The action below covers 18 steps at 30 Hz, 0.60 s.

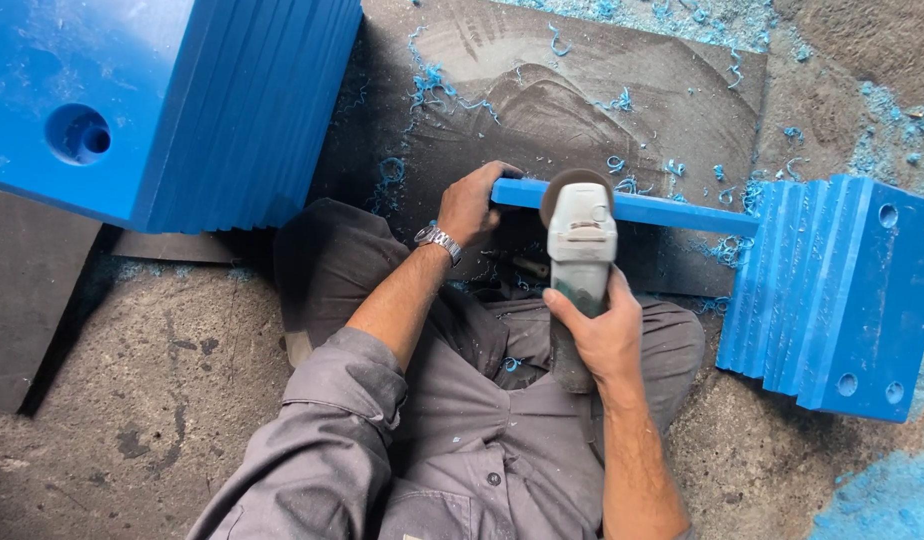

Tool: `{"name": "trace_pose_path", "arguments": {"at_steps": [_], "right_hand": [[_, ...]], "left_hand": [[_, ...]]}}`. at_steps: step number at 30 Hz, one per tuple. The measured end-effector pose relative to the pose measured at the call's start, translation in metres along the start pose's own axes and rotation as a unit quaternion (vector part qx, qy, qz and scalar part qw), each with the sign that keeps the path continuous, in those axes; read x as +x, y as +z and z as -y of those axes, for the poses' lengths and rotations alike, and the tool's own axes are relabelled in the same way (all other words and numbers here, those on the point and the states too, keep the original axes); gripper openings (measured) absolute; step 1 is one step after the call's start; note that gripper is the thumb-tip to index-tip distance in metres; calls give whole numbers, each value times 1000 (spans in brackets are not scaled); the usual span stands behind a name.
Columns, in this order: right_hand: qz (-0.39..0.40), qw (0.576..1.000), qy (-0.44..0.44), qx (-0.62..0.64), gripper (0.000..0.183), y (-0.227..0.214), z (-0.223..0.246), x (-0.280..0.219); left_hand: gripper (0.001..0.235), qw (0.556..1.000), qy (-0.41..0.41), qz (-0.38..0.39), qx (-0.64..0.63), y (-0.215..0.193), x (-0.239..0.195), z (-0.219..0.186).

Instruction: Grinding edges of plastic blocks with an angle grinder and deburring holes with a hand tool.

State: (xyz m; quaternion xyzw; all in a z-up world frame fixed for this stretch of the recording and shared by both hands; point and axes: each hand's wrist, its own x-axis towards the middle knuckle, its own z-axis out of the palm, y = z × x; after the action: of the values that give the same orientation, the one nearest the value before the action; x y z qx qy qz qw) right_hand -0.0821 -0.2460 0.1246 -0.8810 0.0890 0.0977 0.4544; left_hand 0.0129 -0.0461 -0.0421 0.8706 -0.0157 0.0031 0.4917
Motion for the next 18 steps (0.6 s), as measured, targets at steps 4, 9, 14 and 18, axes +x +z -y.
{"name": "trace_pose_path", "arguments": {"at_steps": [4,9,14,18], "right_hand": [[50,996,-77,6,68,24,16,3],[60,997,-48,19,66,16,7,-3],[-19,989,62,132,58,-17,-30,-18],[31,973,76,215,60,-26,-23,-30]], "left_hand": [[54,1000,7,-6,6,5,-2,6],[52,1000,6,-3,-5,-1,-5,1],[56,1000,18,-12,-15,-3,-6,-5],[54,1000,21,-9,-12,-2,-10,-5]]}}
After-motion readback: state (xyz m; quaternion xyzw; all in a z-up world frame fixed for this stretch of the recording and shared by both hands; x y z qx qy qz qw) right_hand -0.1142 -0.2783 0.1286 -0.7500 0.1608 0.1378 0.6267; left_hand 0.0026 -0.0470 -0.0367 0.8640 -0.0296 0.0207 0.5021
